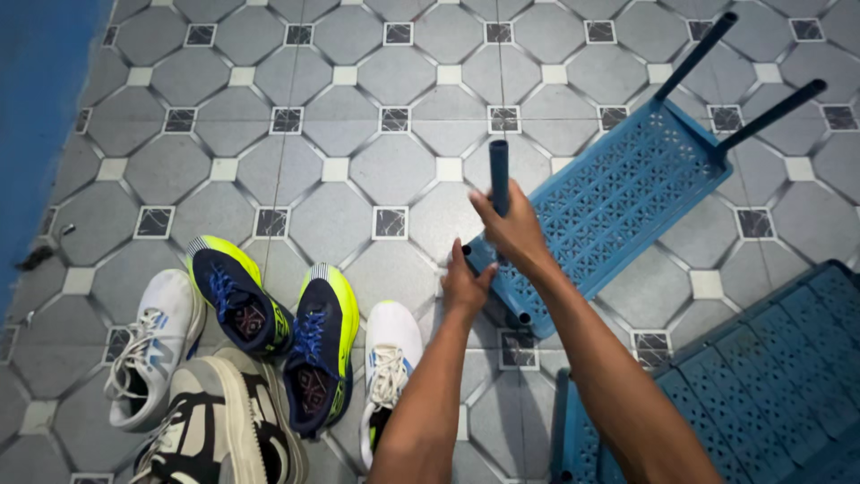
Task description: The person sits on the floor and first moves several pairs of shoes aside. They then disassemble a blue plastic two-tier shoe rack by removing the top shelf and detaching the legs from the base. The person wipes the base with a cloth and places the disassembled parts on the floor.
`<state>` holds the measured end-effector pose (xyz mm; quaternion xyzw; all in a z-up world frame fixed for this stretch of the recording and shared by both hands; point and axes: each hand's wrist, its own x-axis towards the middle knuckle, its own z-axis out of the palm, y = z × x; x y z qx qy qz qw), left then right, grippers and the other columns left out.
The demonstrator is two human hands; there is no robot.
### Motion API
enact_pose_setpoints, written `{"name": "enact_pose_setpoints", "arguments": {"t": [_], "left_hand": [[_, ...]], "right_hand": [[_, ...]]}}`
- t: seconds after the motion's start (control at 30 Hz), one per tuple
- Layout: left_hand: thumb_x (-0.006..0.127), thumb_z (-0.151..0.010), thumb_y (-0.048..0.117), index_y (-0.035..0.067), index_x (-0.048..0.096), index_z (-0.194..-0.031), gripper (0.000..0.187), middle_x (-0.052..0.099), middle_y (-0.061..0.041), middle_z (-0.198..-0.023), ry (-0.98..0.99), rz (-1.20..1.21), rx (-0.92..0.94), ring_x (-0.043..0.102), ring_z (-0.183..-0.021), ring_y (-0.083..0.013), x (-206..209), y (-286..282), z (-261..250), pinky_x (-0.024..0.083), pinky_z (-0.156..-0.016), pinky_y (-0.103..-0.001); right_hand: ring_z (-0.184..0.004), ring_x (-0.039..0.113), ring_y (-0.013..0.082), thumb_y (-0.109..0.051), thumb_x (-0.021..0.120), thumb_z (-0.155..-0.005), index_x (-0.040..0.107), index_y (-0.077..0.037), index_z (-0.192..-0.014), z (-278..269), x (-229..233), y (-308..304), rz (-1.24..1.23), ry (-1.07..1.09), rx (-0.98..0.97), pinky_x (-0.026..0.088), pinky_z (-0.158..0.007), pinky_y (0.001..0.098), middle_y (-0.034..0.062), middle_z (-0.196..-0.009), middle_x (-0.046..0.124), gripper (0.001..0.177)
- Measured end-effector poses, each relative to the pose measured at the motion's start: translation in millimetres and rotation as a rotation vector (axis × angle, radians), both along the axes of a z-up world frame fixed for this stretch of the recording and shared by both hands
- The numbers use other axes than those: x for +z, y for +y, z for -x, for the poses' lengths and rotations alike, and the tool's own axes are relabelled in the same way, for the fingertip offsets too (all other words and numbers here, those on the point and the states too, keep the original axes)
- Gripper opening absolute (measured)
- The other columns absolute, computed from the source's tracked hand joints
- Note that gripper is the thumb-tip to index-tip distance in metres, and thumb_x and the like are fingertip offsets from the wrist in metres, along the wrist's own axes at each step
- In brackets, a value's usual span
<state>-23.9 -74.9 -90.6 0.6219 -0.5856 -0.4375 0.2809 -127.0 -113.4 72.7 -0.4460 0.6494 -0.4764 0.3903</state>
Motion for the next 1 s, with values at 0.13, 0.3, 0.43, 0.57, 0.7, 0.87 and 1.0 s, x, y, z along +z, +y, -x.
{"name": "enact_pose_setpoints", "arguments": {"t": [0.13,0.3,0.43,0.57,0.7,0.87,1.0], "left_hand": [[0.077,-0.088,0.03,0.011,0.004,-0.164,0.107,0.046,-0.023,-0.153,-0.064,-0.17,0.014,0.054,-0.131,-0.0439,10,-5,9,0.044,-0.108,-0.046],[0.076,-0.088,0.022,0.0,0.003,-0.161,0.105,0.036,-0.035,-0.157,-0.114,0.191,0.109,0.049,-0.135,-0.0495,-4,9,2,0.043,-0.109,-0.045],[0.086,-0.086,0.027,-0.009,0.005,-0.154,0.112,0.036,-0.042,-0.151,-0.053,0.26,0.175,0.045,-0.135,-0.0523,-5,26,3,0.04,-0.111,-0.046],[0.083,-0.079,0.035,-0.008,0.005,-0.157,0.119,0.055,-0.031,-0.142,0.004,-0.295,0.211,0.056,-0.131,-0.0432,-11,52,25,0.046,-0.11,-0.042],[0.084,-0.074,0.024,-0.002,0.017,-0.156,0.109,0.055,-0.029,-0.141,-0.073,-0.111,0.113,0.057,-0.128,-0.0433,-30,70,22,0.045,-0.107,-0.045],[0.066,-0.081,0.009,-0.003,0.021,-0.158,0.09,0.063,-0.029,-0.133,-0.17,-0.136,0.062,0.065,-0.121,-0.0432,-49,24,-17,0.051,-0.104,-0.045],[0.065,-0.082,0.009,0.004,0.023,-0.158,0.087,0.064,-0.029,-0.127,-0.364,-0.184,0.015,0.063,-0.117,-0.0458,-26,-28,-62,0.05,-0.103,-0.049]], "right_hand": [[-0.052,0.056,0.0134,-0.032,0.064,-0.098,0.054,-0.007,-0.105,25,-14,69,-0.096,-0.145,-0.128,0.047,-0.048,0.0307,0.0047,-0.066,0.057,0.028],[-0.075,0.06,0.0085,-0.043,0.067,-0.097,0.072,-0.004,-0.104,87,-64,184,-0.177,0.061,-0.22,0.05,-0.066,0.0308,0.0034,-0.087,0.072,0.04],[-0.071,0.069,0.0243,-0.045,0.073,-0.087,0.073,-0.002,-0.1,129,-93,257,-0.554,0.336,-0.166,0.054,-0.064,0.0394,0.017,-0.082,0.075,0.044],[-0.089,0.073,0.0396,-0.045,0.084,-0.078,0.067,-0.002,-0.104,132,-118,296,-0.674,0.643,-0.026,0.058,-0.077,0.0468,0.0237,-0.094,0.075,0.053],[-0.098,0.071,0.0451,-0.046,0.087,-0.072,0.062,-0.001,-0.11,118,-123,310,-0.708,0.703,-0.067,0.059,-0.083,0.0492,0.0266,-0.1,0.072,0.064],[-0.098,0.073,0.0416,-0.049,0.078,-0.084,0.07,-0.004,-0.114,128,-111,318,-0.659,0.625,-0.121,0.058,-0.086,0.0454,0.0245,-0.099,0.076,0.055],[-0.09,0.078,0.034,-0.048,0.075,-0.084,0.065,-0.006,-0.125,148,-96,305,-0.667,0.448,-0.224,0.061,-0.082,0.0429,0.0177,-0.1,0.078,0.06]]}}
